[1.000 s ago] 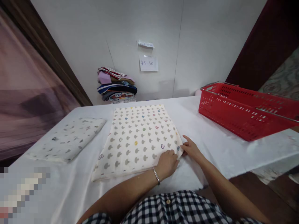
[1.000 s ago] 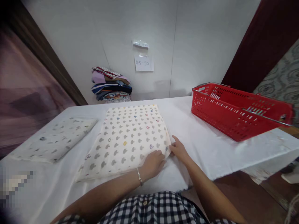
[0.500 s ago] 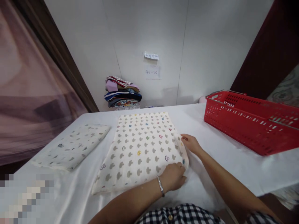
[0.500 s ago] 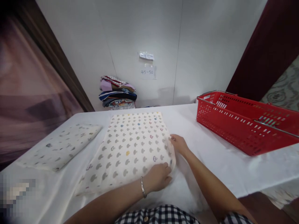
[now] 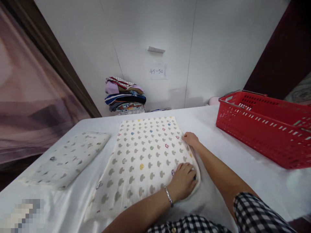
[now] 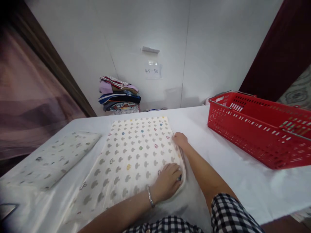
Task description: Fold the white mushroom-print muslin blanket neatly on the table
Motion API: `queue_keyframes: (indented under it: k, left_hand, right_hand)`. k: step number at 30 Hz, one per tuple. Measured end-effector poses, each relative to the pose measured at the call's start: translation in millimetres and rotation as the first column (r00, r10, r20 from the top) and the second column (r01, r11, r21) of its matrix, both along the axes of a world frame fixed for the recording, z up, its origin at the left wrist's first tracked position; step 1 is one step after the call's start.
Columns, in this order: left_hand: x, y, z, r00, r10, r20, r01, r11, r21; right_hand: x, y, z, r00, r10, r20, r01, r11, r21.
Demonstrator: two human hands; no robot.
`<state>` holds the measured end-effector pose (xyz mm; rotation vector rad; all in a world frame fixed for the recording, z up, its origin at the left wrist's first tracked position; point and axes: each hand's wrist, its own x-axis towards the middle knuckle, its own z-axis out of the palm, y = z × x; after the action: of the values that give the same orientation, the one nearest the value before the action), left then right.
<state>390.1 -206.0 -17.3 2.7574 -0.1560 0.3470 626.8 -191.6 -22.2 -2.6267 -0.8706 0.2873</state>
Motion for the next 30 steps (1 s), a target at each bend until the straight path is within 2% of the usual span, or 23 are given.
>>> queue_keyframes:
  k: [3,9,14,19,26,30]
  left_hand:
    - [-1.8,-1.3,-6.0,1.0,0.007,-0.001,-0.007,1.0,-0.027]
    - [-3.6,0.3,-8.1,1.0,-0.003,-0.002,0.003,0.998,-0.059]
    - [-2.3,1.8,-9.2,1.0,-0.012,-0.007,0.012,0.996,-0.09]
    - [-1.9,3.1,-8.4,1.0,-0.018,-0.011,0.016,0.989,-0.149]
    - [-1.9,5.7,-6.8,1.0,-0.027,-0.008,0.025,0.982,-0.188]
    - [-1.9,6.5,-6.6,0.999,-0.03,-0.012,0.027,0.979,-0.2]
  right_hand:
    - [0.9,0.5,-2.8,1.0,-0.019,0.004,0.019,1.0,-0.016]
    - [-3.2,2.8,0.8,0.999,-0.031,0.033,0.031,0.999,-0.01]
    - [-13.9,3.3,5.7,0.995,0.023,0.097,-0.028,0.999,0.043]
    - [-19.0,4.0,1.2,0.992,0.081,0.101,-0.09,0.992,0.087]
    - [-5.2,8.7,-7.0,0.993,0.115,0.029,-0.118,0.987,0.107]
    - [6.8,8.4,-7.7,0.995,0.097,0.018,-0.098,0.993,0.071]
